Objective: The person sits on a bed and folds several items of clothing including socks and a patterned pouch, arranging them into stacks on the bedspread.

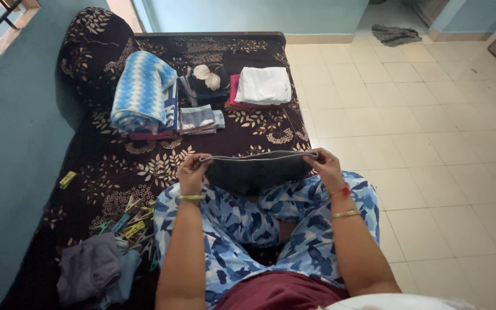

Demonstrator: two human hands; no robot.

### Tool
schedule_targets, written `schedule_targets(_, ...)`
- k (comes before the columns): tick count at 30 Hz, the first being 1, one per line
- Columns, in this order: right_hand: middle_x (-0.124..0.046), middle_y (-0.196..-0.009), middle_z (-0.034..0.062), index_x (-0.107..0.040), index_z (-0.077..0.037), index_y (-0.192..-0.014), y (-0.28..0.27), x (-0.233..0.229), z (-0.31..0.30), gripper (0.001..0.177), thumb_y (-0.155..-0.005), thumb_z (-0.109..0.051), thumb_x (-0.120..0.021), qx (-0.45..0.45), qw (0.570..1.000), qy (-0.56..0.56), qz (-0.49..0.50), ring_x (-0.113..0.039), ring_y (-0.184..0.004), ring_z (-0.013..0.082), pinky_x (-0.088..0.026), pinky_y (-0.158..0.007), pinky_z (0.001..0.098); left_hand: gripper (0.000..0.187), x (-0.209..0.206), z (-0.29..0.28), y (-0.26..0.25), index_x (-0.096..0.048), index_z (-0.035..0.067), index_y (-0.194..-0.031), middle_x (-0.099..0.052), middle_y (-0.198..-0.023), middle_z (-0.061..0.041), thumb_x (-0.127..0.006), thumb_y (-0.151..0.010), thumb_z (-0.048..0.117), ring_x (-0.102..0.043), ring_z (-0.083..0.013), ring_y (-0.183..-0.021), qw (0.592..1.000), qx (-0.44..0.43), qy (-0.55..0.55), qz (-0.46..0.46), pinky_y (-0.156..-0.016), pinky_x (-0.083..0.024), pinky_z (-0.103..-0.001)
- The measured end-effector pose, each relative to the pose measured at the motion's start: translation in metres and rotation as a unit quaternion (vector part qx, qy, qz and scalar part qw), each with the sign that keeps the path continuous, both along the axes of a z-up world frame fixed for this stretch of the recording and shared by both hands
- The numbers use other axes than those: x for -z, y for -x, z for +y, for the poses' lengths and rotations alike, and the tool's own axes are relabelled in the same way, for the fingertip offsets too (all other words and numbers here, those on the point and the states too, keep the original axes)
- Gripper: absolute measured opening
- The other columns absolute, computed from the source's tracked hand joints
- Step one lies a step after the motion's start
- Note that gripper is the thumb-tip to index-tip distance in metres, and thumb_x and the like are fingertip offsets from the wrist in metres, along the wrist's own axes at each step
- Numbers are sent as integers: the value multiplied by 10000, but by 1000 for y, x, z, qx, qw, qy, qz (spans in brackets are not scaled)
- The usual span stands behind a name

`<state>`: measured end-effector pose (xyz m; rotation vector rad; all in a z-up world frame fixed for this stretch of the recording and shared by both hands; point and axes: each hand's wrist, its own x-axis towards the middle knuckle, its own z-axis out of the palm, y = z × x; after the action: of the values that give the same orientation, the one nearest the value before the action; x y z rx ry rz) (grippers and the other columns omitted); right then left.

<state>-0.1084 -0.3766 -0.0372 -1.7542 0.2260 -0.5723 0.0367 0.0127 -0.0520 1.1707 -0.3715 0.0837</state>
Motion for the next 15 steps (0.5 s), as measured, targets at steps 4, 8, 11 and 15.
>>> schedule_targets(4, -718, -942, 12, -715, -26, -1046, 2, 18, -25, 176, -909, -87, -806, -157, 955, -248, -46, -658, -877, 96, -531, -804, 255, 155, 37, 18, -19, -730, 27, -987, -751, -970, -44, -796, -853, -13, -698, -132, -888, 989, 129, 63, 29, -829, -569, -273)
schedule_targets(8, -745, -940, 20, -722, -32, -1028, -18, 21, -16, 177, -885, -125, -772, -145, 950, -277, 7, -693, -870, 107, -557, -815, 248, 174, 45, -2, -31, -746, 38, -983, -750, -929, -21, -823, -835, 87, -693, -113, -848, 993, 83, -26, 83, -804, -549, -261)
schedule_targets(11, -735, -912, 43, -756, -4, -1009, -37, 25, 12, 219, -915, -194, -808, 31, 999, -6, 31, -643, -823, 109, -523, -760, 257, 251, 31, -33, -25, -742, 30, -982, -739, -891, -31, -870, -827, 181, -674, -121, -800, 964, -157, -205, 61, -777, -535, -265)
schedule_targets(15, -706, -862, 69, -697, -34, -1000, -45, 29, 67, 281, -917, -278, -810, 139, 985, 103, -4, -651, -777, 138, -533, -726, 291, 227, 25, -71, 4, -740, 64, -952, -751, -878, -5, -844, -835, 228, -704, -99, -799, 948, -237, -204, 57, -777, -561, -251)
